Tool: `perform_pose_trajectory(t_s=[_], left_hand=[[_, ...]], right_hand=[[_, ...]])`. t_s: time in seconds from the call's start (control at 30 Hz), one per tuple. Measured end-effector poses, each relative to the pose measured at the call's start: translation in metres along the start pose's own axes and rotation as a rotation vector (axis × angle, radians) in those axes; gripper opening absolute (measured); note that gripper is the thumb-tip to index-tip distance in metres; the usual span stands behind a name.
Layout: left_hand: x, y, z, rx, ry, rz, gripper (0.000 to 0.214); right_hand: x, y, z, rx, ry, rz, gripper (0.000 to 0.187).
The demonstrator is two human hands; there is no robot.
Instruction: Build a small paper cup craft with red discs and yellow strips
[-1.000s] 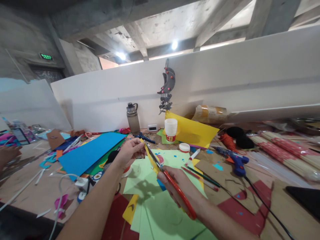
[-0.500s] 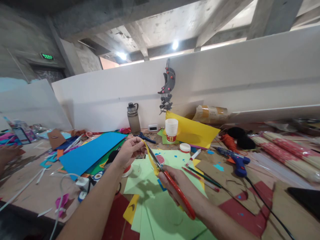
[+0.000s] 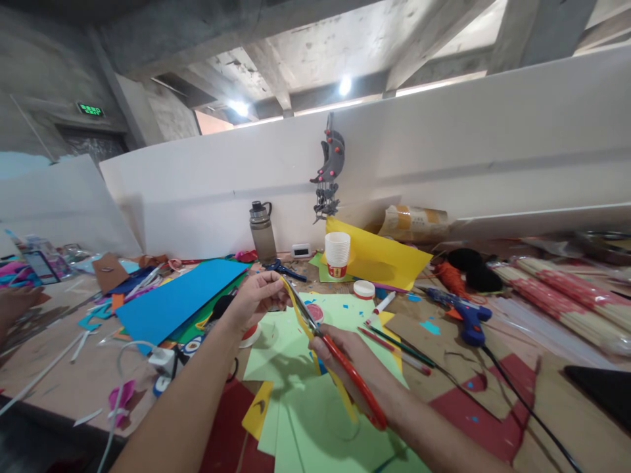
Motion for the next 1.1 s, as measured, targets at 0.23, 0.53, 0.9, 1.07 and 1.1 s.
perform_pose_trajectory(t_s=[0.23, 0.53, 0.9, 1.07, 1.1], left_hand=[[0.0, 0.0, 0.0, -0.014, 0.01, 0.002, 0.025], [0.0, 0.0, -0.002, -0.029, 0.004, -0.013, 0.026], [-0.001, 0.002, 0.0, -0.064, -0.024, -0.044, 0.026], [0.001, 0.003, 0.002, -0.07, -0.012, -0.043, 0.024], [0.001, 0.003, 0.002, -0.067, -0.009, -0.042, 0.024]], right_hand=[[0.002, -0.001, 0.002, -0.028, 0.078, -0.056, 0.039], [0.008, -0.002, 0.006, -0.069, 0.014, -0.043, 0.042], [0.001, -0.003, 0.004, -0.079, 0.067, -0.094, 0.041], [0.002, -0.002, 0.003, -0.063, 0.054, -0.094, 0.036], [0.003, -0.002, 0.004, -0.07, 0.042, -0.078, 0.037]])
Point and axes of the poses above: each hand's wrist, its own y-axis away from the middle knuckle, its own z-axis out of the palm, x = y × z, the point moved 5 cm from there along -y, towards the middle knuckle, and after that the axes turned 7 degrees about z, right-handed, at the moved point
